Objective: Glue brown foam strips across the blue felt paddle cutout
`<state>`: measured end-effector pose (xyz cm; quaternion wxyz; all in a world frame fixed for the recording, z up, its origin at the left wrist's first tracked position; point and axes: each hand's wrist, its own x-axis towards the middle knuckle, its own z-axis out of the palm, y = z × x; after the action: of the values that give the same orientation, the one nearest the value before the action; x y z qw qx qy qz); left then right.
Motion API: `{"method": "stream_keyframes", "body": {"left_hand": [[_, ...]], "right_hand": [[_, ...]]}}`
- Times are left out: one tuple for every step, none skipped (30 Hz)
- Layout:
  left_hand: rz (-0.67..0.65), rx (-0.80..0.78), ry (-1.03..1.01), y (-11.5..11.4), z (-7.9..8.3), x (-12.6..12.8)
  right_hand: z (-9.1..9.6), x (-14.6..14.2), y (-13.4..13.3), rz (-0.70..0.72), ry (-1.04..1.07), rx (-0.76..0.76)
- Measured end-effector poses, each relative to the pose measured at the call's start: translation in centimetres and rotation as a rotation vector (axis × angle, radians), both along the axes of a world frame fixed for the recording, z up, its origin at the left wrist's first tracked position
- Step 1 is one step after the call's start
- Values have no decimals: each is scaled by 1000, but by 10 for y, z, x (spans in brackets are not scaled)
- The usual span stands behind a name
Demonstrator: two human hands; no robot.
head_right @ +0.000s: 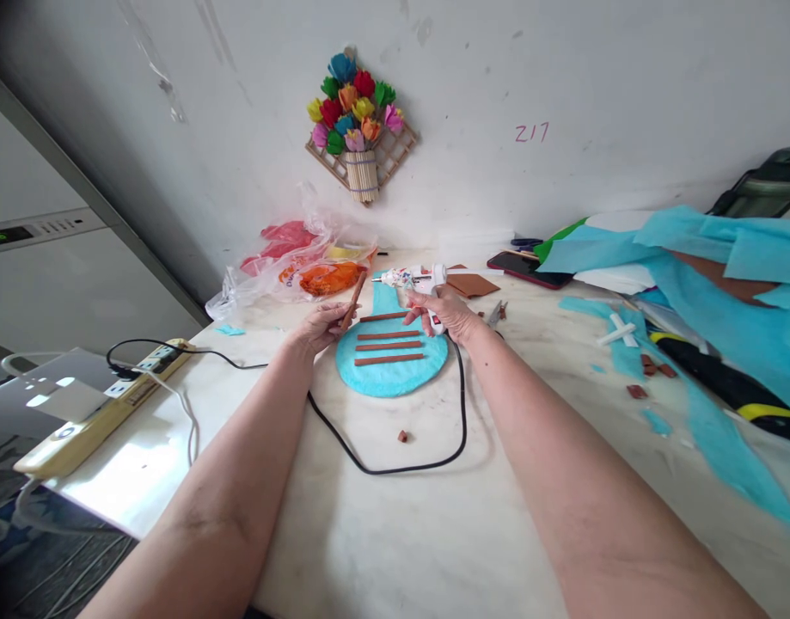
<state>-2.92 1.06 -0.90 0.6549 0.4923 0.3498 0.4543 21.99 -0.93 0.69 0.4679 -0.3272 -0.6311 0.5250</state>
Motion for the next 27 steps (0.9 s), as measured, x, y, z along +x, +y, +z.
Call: {"method": "stream_keyframes", "body": {"left_hand": [[-4, -7, -7, 0, 0, 0], [-8, -13, -16, -1, 1, 0], [-13, -18, -28, -1, 1, 1], [-20, -21, -40, -1, 2, 1], [-27, -25, -51, -2, 2, 2], [-33, -28, -61, -2, 3, 2], [-38, -32, -68, -2, 3, 2], [-44, -38, -75, -2, 3, 3], [-49, -44, -80, -2, 3, 3], [-53, -49, -85, -2, 3, 3], [-55, -51, -90, -1, 3, 3], [-57, -51, -95, -1, 2, 3], [-62, -50, -99, -1, 2, 3], [-68, -48, -101, 0, 2, 3], [-77, -45, -103, 0, 1, 2], [-85, -41, -104, 0, 1, 2], [-94, -38, -104, 0, 1, 2], [-101, -34, -103, 0, 1, 2], [-105, -29, -101, 1, 0, 2], [-108, -26, -100, 1, 0, 2], [-109, -23, -99, 1, 0, 2], [-110, -22, -99, 1, 0, 2], [-110, -21, -97, 1, 0, 2], [-109, -23, -95, 1, -1, 2], [-107, -25, -92, 1, -1, 2], [-104, -29, -89, 1, -1, 2], [-101, -32, -85, 1, -1, 2]], "right_hand": [[0, 0, 0, 5, -15, 2], [0, 0, 0, 9, -32, 2], [1, -1, -1, 12, -50, 2], [1, -2, -1, 13, -67, 0], [2, -2, -2, 13, -81, -1], [3, -3, -3, 13, -94, -1], [4, -4, -4, 13, -105, 1], [5, -5, -5, 10, -115, 5], [5, -6, -5, 6, -128, 9], [6, -7, -6, 1, -144, 14], [6, -8, -6, -4, -163, 19], [6, -8, -6, -10, -181, 25], [6, -9, -6, -13, -197, 31], [6, -9, -6, -13, -210, 37], [6, -9, -6, -11, -221, 43], [5, -9, -6, -12, -228, 48], [5, -9, -6, -14, -232, 52], [5, -9, -5, -15, -235, 55], [4, -9, -5, -15, -237, 58], [4, -9, -4, -14, -238, 61], [3, -9, -4, -14, -238, 65], [3, -8, -3, -14, -239, 69], [3, -8, -3, -17, -243, 73], [2, -8, -3, -23, -251, 75], [2, -7, -2, -29, -260, 74], [2, -7, -2, -37, -270, 71], [3, -7, -2, -45, -279, 67]]}}
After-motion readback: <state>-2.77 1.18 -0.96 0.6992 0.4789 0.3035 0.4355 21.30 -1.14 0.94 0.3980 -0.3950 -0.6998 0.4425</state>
